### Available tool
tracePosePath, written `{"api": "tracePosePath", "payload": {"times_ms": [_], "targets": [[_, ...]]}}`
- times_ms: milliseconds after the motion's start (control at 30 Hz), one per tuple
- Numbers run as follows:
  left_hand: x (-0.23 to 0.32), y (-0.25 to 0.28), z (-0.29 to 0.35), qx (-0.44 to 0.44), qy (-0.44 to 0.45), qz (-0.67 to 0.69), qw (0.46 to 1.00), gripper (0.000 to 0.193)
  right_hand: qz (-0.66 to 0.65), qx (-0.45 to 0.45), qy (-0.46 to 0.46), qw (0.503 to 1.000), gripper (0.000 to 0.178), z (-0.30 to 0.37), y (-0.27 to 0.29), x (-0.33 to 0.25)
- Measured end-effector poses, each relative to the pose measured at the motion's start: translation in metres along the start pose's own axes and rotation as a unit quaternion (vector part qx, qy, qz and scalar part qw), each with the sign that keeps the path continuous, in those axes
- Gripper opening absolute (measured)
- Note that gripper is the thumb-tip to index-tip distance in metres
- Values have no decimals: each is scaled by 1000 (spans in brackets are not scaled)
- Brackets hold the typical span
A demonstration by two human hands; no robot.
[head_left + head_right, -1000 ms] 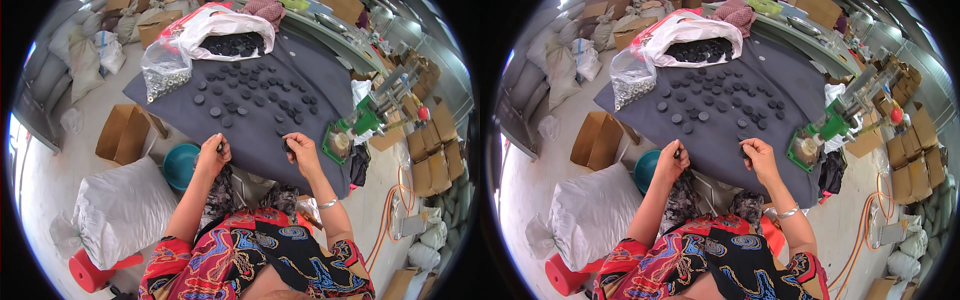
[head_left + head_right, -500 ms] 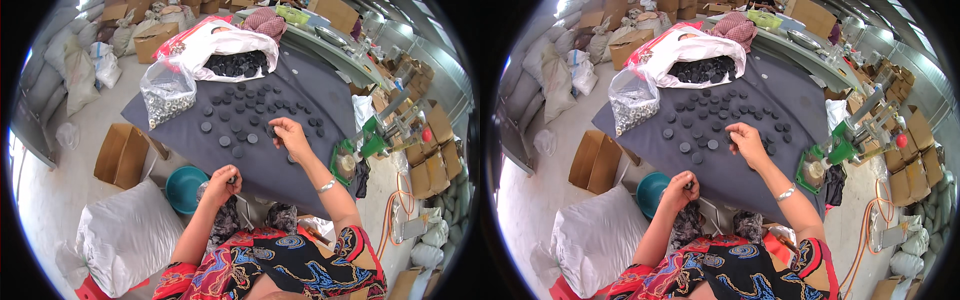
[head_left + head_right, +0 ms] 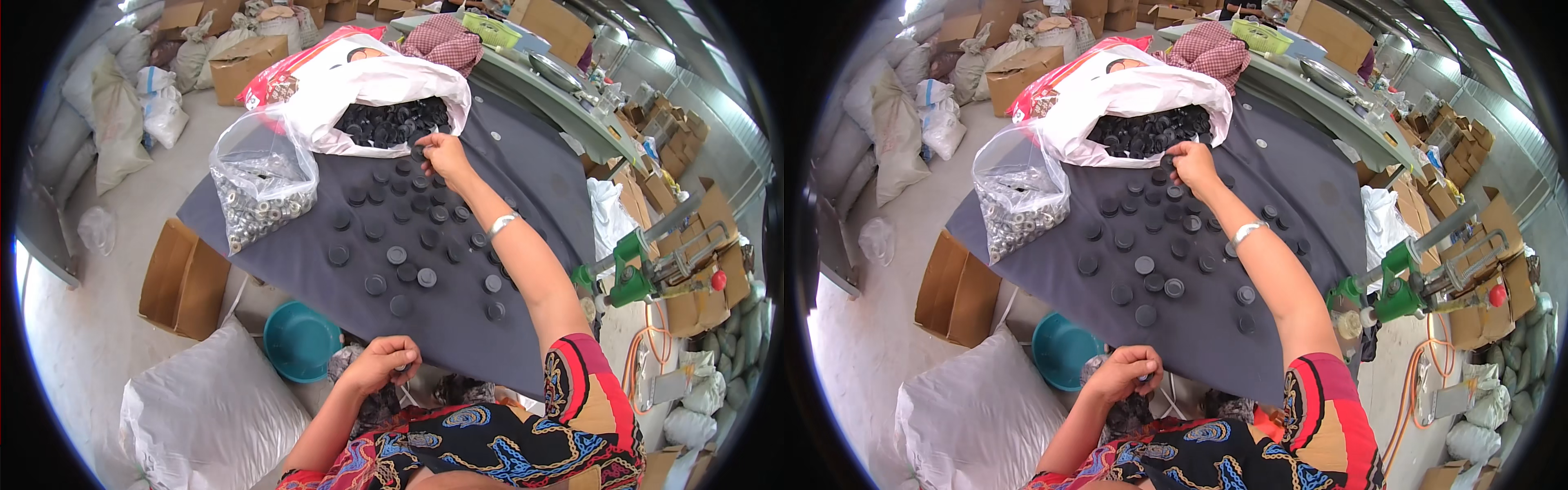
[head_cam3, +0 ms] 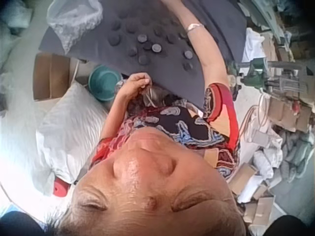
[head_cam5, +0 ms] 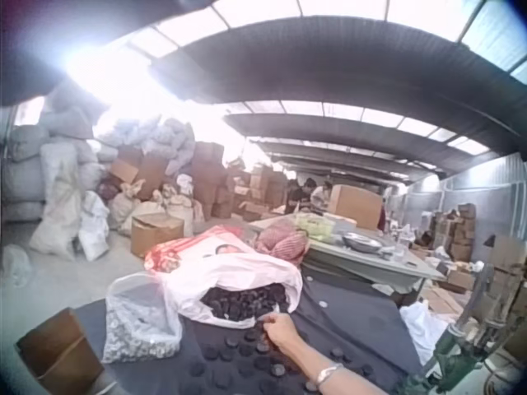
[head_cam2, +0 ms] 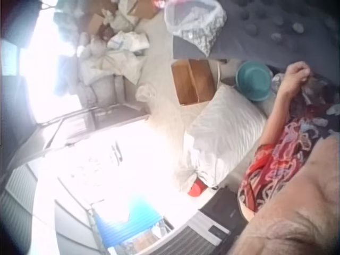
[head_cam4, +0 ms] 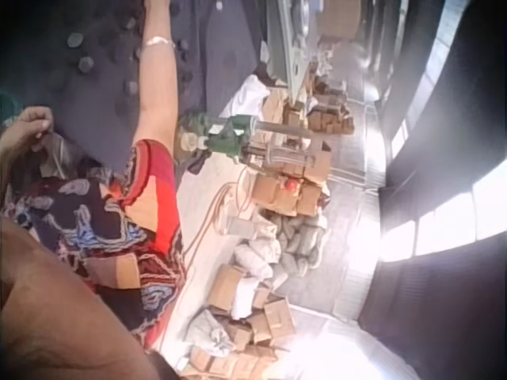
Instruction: The person assembles small circular components by placing a metal ring into a black cap and using a green manual press to secure them. They repeatedly pick up parts from a table, operate the press lever, and inspect the finished units.
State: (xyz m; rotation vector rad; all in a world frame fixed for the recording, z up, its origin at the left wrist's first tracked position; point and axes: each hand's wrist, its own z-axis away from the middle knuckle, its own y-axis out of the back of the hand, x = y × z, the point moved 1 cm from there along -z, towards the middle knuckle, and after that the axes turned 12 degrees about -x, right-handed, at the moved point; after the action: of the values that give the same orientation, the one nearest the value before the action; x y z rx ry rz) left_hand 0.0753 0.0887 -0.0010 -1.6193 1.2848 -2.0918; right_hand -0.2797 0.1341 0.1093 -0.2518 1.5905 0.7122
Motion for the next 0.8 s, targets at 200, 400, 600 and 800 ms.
{"api": "tracePosePath", "payload": {"times_ms": [200, 400, 600, 800], "targets": [[5, 9, 4, -41, -23, 63, 997, 21, 11, 56, -23, 998, 31, -81, 1, 8], [5, 17, 5, -87, -23, 96, 991, 22, 400, 131, 177, 890, 25, -121, -14, 12], [5, 18, 6, -93, -12, 106, 990, 23, 440, -24, 230, 868, 18, -136, -66, 9], [6, 16, 6, -90, -8, 95, 991, 23, 536, -52, 110, 835, 21, -146, -92, -3]]}}
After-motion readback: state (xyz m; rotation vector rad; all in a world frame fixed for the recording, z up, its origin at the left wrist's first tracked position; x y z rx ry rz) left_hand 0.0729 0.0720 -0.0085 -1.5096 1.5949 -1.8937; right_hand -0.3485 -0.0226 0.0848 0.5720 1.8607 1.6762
